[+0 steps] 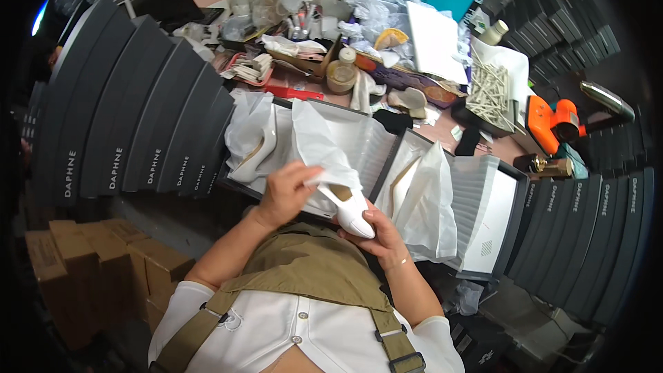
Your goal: Inspect white high-heeled shoes, clean them with a cloth, and pack them into boxes with protective paper.
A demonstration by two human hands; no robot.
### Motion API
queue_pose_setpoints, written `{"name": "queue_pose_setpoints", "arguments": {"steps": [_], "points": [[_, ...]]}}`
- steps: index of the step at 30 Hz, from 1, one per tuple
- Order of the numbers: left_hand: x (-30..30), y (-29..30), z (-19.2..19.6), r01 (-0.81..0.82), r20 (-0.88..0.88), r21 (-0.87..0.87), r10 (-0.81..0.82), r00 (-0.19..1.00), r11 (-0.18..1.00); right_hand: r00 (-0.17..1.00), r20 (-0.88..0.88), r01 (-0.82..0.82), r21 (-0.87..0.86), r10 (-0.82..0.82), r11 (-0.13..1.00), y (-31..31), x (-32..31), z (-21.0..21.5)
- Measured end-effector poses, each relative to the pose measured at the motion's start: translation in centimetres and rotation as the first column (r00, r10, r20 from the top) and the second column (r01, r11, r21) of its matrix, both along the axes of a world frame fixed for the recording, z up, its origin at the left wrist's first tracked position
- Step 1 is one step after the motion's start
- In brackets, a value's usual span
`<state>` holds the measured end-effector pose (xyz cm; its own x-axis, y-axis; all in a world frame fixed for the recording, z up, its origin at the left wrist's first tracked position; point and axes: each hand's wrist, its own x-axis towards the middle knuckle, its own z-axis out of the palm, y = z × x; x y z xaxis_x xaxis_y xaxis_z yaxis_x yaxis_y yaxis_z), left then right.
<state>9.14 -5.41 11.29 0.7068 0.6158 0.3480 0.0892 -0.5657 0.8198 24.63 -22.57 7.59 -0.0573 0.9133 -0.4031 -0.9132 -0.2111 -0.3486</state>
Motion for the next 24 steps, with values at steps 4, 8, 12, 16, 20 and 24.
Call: {"name": "queue_pose_setpoints", "arguments": {"steps": [4, 8, 12, 16, 20, 24], "points": [[1.9, -3.3, 0.8, 0.142, 0.199, 0.312, -0.211, 0.957, 0.939, 0.892, -0.184, 0.398, -0.115, -0.414, 0.91, 2.3, -2.7, 1.4], [2.5, -4.6, -0.9, 0.152, 0.27, 0.348, -0.254, 0.929, 0.925, 0.791, 0.424, 0.44, 0.106, -0.441, 0.892, 4.4, -2.4, -4.6], [1.0, -7.0, -2.4, 0.211, 0.308, 0.291, -0.301, 0.903, 0.933, 0.745, 0.492, 0.458, 0.112, -0.45, 0.882, 3.7, -1.1, -3.3], [0.2, -7.3, -3.4, 0.445, 0.081, 0.267, -0.48, 0.874, 0.855, 0.757, 0.548, 0.37, 0.088, -0.355, 0.925, 3.3, -2.1, -4.1], [-3.6, -6.0, -3.3, 0.299, 0.088, -0.063, -0.294, 0.952, 0.952, 0.733, 0.608, 0.33, 0.073, -0.304, 0.941, 3.7, -2.5, -5.4], [-0.7, -4.1, -4.5, 0.191, 0.183, -0.981, 0.202, 0.962, -0.018, 0.66, 0.742, 0.152, 0.022, -0.118, 0.988, 2.8, -3.7, -7.3]]}}
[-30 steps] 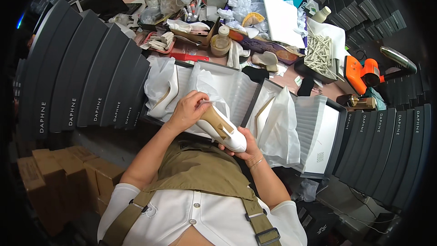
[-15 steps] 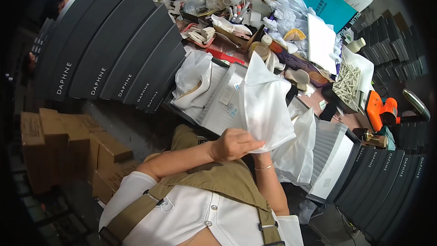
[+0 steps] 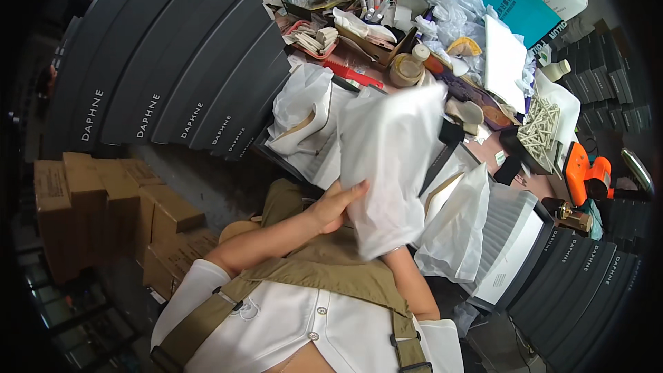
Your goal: Inspect white high-heeled shoes, clean them with a cloth, and pack them into boxes with protective paper.
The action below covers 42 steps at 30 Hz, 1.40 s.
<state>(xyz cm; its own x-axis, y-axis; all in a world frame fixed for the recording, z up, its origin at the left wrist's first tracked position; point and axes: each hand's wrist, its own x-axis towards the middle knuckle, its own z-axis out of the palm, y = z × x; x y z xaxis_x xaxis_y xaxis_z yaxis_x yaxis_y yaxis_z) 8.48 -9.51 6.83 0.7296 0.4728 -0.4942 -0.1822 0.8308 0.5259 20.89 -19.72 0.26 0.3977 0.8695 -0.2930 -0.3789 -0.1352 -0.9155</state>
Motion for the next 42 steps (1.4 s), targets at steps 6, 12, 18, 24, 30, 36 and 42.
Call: {"name": "queue_pose_setpoints", "arguments": {"steps": [6, 12, 18, 24, 30, 36, 42], "points": [[2.0, 1.4, -2.0, -0.279, -0.007, 0.485, 0.322, 0.947, 0.829, 0.983, 0.09, -0.122, -0.335, 0.161, 0.934, -8.0, 4.0, 2.2], [3.2, -2.6, -3.7, 0.158, -0.164, 0.97, 0.021, 0.986, 0.185, 0.843, -0.317, 0.475, 0.054, -0.436, 0.879, -1.3, 3.2, 7.7], [-3.7, 3.9, -5.3, 0.528, -0.568, 0.814, 0.141, 0.811, 0.241, 0.964, -0.233, 0.117, -0.056, -0.127, 0.992, 6.3, 1.2, 2.9], [-11.0, 5.3, -9.6, 0.577, -0.758, 0.558, 0.084, 0.646, 0.597, 0.496, 0.74, -0.143, -0.446, 0.454, 0.883, 9.0, -3.4, -9.0], [-9.2, 2.3, -8.9, 0.493, -0.741, 0.602, 0.209, 0.639, 0.628, 0.616, 0.725, -0.235, -0.203, 0.307, 0.951, 4.7, 0.0, -0.2], [-2.1, 1.0, -4.2, 0.532, -0.548, 0.66, -0.144, 0.824, 0.531, 0.108, 0.992, 0.336, -0.105, 0.073, 0.936, -5.7, 10.0, 10.0], [11.9, -3.9, -5.6, 0.456, -0.601, 0.797, -0.44, 0.667, -0.397, 0.177, 0.861, 0.315, -0.509, 0.478, 0.801, -12.4, 10.9, 5.1]]}}
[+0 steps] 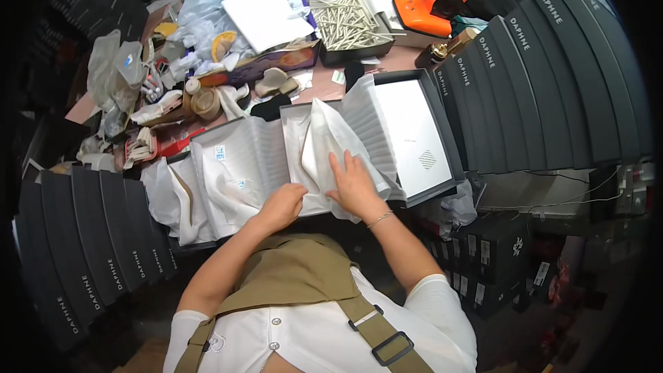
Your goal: Inspect white high-heeled shoes, clean them with a cloth, and pack them into boxes with protective paper.
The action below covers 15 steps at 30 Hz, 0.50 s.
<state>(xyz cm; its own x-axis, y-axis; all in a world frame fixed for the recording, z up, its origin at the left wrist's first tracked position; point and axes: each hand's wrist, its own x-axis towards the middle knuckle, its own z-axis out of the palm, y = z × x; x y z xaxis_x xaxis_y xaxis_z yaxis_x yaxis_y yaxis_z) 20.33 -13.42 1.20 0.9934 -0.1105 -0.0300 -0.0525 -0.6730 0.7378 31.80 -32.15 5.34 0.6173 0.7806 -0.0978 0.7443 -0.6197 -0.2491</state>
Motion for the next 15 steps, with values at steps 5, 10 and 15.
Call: {"name": "queue_pose_setpoints", "arguments": {"steps": [5, 10, 15], "points": [[5.8, -1.0, -5.8, 0.132, 0.087, 0.542, -0.212, 0.973, 0.83, 0.954, -0.161, 0.291, 0.287, -0.253, 0.913, 0.9, -0.7, -7.5], [7.1, -1.1, -4.3, 0.286, -0.113, 0.65, -0.282, 0.953, 0.704, 0.907, -0.269, 0.379, 0.182, -0.325, 0.907, 2.5, 0.9, -8.6], [6.1, -0.2, -7.6, 0.088, 0.205, 0.633, -0.276, 0.939, 0.769, 0.749, -0.592, 0.599, 0.417, -0.296, 0.683, 3.0, 1.7, -3.8]]}}
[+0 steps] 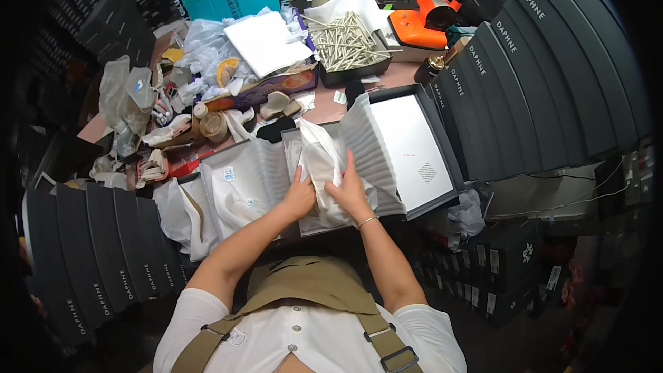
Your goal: Inspect white high-heeled shoes, clean them with a cloth, and pack them into boxes with protective paper.
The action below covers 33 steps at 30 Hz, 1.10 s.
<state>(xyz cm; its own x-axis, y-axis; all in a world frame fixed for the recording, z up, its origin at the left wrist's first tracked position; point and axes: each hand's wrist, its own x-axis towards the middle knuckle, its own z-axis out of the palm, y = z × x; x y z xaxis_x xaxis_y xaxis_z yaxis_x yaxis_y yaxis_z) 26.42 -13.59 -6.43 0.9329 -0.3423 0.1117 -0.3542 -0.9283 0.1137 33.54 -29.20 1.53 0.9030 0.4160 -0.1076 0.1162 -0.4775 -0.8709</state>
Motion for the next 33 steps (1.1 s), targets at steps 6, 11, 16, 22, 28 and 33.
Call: {"name": "queue_pose_setpoints", "arguments": {"steps": [6, 11, 16, 22, 28, 33], "points": [[1.7, -1.2, -0.1, 0.08, -0.343, 0.092, -0.044, 0.938, 0.993, 0.897, 0.313, -0.204, -0.334, 0.312, 0.92, -3.5, -0.4, 13.1], [-0.8, 0.3, -3.5, -0.016, -0.158, -0.007, 0.014, 0.987, 1.0, 0.424, 0.048, -0.064, -0.994, 0.904, 0.083, 4.1, 0.4, 21.8], [-0.9, -0.2, -0.5, 0.043, -0.255, -0.032, -0.049, 0.966, 0.999, 0.196, -0.502, -0.093, -0.864, 0.842, -0.494, 10.5, 0.9, 8.4], [-0.9, 0.3, -2.1, -0.07, -0.152, -0.105, 0.054, 0.987, 0.992, 0.102, 0.006, -0.323, -0.946, 0.995, 0.039, 9.5, 3.0, -6.2], [-1.6, 3.1, 0.8, 0.071, -0.299, -0.2, -0.13, 0.945, 0.977, 0.822, 0.313, -0.077, -0.768, 0.477, 0.636, 2.7, -4.5, 9.0], [-1.3, 3.1, 3.4, -0.051, -0.102, -0.776, -0.046, 0.994, 0.629, 0.711, 0.702, 0.462, -0.493, 0.024, 0.738, -4.2, -6.2, 13.7]]}}
